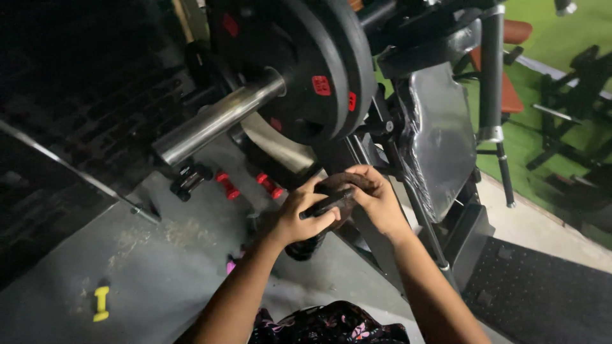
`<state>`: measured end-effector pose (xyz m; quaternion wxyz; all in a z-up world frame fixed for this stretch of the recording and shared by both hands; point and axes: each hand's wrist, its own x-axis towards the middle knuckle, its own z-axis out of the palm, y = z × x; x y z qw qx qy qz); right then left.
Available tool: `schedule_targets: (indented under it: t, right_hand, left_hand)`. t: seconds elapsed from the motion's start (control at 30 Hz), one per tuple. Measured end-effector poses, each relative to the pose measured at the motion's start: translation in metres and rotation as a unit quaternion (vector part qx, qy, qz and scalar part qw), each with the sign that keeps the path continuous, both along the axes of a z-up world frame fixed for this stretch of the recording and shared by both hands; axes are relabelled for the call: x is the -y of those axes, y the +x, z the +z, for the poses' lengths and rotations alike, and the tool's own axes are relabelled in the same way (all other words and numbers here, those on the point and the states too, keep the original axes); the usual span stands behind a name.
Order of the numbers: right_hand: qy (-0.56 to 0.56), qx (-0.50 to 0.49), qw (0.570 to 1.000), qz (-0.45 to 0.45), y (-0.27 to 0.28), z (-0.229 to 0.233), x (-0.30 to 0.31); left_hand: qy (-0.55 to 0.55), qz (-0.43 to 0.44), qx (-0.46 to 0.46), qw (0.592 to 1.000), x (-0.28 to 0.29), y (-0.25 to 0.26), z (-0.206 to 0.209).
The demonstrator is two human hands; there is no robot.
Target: Cleaning a leg press machine using a spray bottle and cloth.
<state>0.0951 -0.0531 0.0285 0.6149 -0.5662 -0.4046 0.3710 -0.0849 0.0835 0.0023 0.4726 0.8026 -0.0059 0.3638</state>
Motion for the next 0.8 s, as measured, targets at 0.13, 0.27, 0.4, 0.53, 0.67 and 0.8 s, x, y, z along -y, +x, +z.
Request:
schedule_targets:
  t: [0.13,0.27,0.4,0.53,0.67,0.8]
  right_hand:
    - [-0.05,-0.078,0.994,0.051,-0.021,0.04,0.0]
    - [-0.134,0.062,0.983,0.112,0.0,0.012,0.004]
    - [-0.179,0.003,0.975,0.13,0.027,-0.031,-0.002]
    - [-0.102,-0.201,0.971,0.075,0.08,-0.114,-0.002]
    - [-0.144,-0.431,0.891,-0.004,-0.014,0.027,-0.039]
    - [-0.113,-0.324,0.939,0.031,-0.015,-0.033,-0.056]
  left_hand:
    - [-0.094,0.03,-0.012,0.995,0.001,-0.007,0.018]
    - [-0.195,-0.011,-0.073,0.978,-0.002,-0.016,0.025]
    - [-0.133,0.011,-0.021,0.991,-0.007,-0.022,0.0]
    - [-0.133,0.091,0.046,0.986,-0.012,-0.044,-0.007]
    - [-0.219,0.095,0.04,0.97,-0.022,-0.079,0.016]
    - [-0.275,0.114,-0.018,0.955,-0.027,-0.097,0.01]
